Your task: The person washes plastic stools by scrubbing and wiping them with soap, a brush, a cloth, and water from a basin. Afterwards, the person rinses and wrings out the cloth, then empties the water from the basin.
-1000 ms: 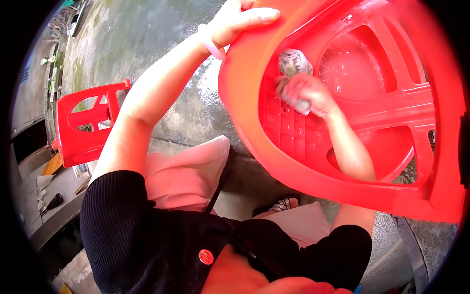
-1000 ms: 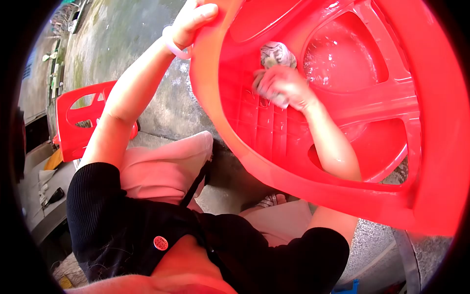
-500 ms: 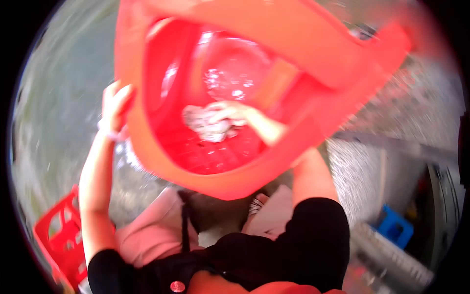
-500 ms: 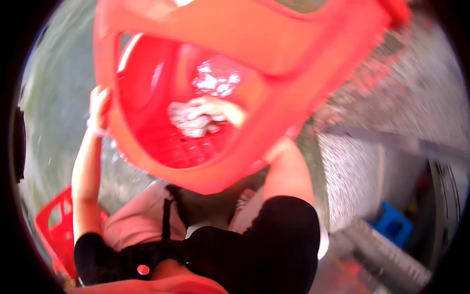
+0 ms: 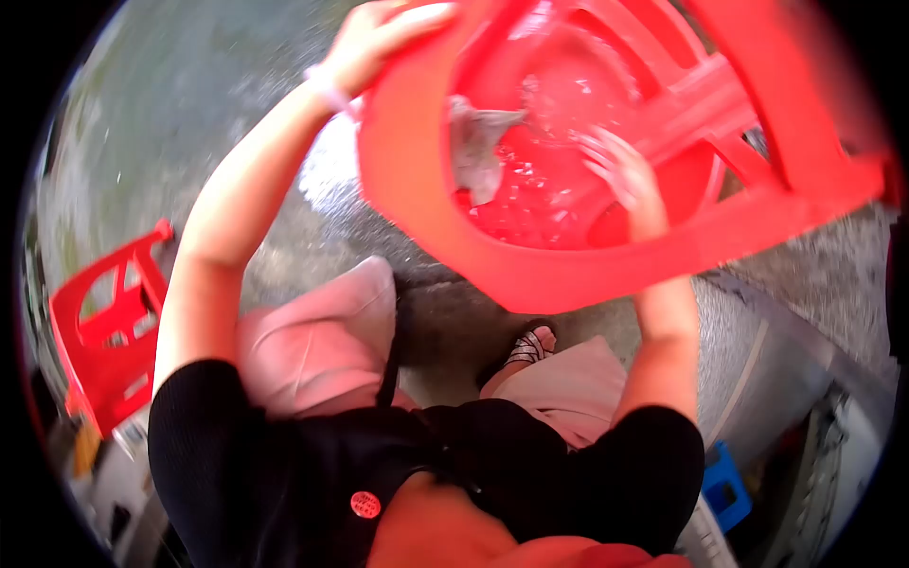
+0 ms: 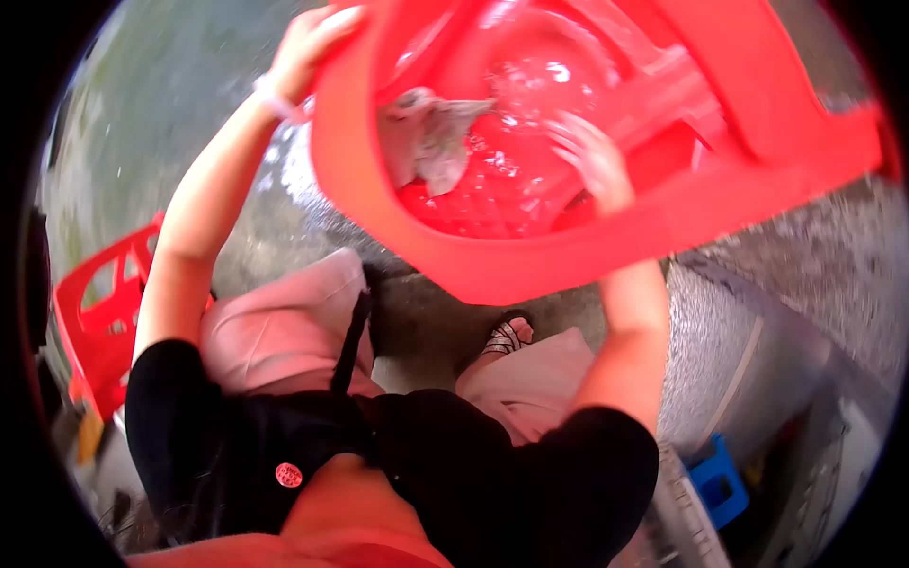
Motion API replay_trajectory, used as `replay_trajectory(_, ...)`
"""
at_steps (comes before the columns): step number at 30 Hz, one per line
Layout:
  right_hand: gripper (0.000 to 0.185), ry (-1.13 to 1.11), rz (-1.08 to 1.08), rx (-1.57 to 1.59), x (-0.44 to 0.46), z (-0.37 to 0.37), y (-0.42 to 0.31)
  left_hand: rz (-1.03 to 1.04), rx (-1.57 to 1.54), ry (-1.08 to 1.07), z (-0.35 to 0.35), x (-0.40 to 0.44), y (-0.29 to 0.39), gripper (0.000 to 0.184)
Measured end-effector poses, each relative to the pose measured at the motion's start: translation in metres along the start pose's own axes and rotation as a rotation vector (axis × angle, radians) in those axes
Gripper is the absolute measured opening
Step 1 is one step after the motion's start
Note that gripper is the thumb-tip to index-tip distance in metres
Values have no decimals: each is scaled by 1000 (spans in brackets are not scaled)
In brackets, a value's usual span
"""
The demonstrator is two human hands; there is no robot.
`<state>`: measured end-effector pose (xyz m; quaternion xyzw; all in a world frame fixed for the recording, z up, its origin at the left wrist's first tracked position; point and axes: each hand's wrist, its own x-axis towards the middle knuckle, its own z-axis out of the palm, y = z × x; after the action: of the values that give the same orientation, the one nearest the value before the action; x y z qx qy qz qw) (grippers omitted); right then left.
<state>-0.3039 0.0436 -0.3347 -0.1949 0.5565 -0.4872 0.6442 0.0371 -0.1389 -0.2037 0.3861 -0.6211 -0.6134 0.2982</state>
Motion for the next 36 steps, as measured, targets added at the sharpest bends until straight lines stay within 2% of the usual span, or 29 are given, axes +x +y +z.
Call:
replay_trajectory(1,40,24,-13,139,-9,-20,5,24,-60,-71,10,-4,17,60)
replay_trajectory(2,39,96,65,-26,-27,-17,-7,121,-148,-85,11,-1,14,63)
replay_trajectory(3,37,177,148,-191,-48,-16,-19,59,-269,-147,11,2,10,61)
replay_trajectory(5,34,85,267,-521,-76,-37,-20,-37,-390,-200,13,0,11,55)
replay_trajectory(7,25,8,152,-1028,-126,-7,-48,-75,-425,-230,10,-2,17,51)
replay_trajectory(9,18,-204,-66,-1742,-178,48,-95,-78,-435,-238,11,-4,17,49)
replay_trajectory(11,13,-129,268,-1804,-211,128,-137,-56,-412,-222,11,-4,14,48)
replay_trajectory(13,15,-225,154,-1585,-224,178,-160,-77,-320,-204,10,-6,21,48)
replay_trajectory(15,19,-355,-59,-1726,-212,219,-167,-103,-222,-196,7,-11,34,48)
replay_trajectory(17,20,-368,-251,-1796,-163,235,-155,-130,-126,-183,3,-16,47,48)
replay_trajectory(18,26,-289,-470,-1787,-127,228,-133,-72,-212,-200,5,-15,42,48)
replay_trajectory(19,30,-315,-290,-1853,-86,237,-124,-72,-238,-209,2,-17,37,48)
replay_trajectory(20,33,-312,53,-1874,-40,246,-116,-68,-268,-220,3,-16,34,47)
replay_trajectory(21,31,-333,-166,-1576,50,182,-46,-57,-299,-233,4,-14,33,47)
replay_trajectory(22,26,-325,-352,-1189,75,197,-29,-78,-299,-239,3,-12,33,47)
replay_trajectory(23,26,-312,-350,-1215,75,194,-38,-38,-285,-218,3,-11,26,49)
replay_trajectory(24,26,-316,-320,-1219,98,224,-25,0,-274,-189,4,-8,16,52)
replay_trajectory(25,26,-316,-296,-1212,76,233,-21,37,-253,-162,4,-3,8,55)
replay_trajectory(29,26,-342,-163,-1137,66,263,0,15,-286,-165,3,3,5,57)
replay_trajectory(30,25,-342,-130,-1103,60,264,0,-26,-303,-201,1,1,10,59)
replay_trajectory(34,25,-383,-51,-1002,60,258,-20,110,-271,-137,5,8,-5,62)
replay_trajectory(36,25,-397,37,-939,58,229,-34,53,-258,-167,2,6,-2,53)
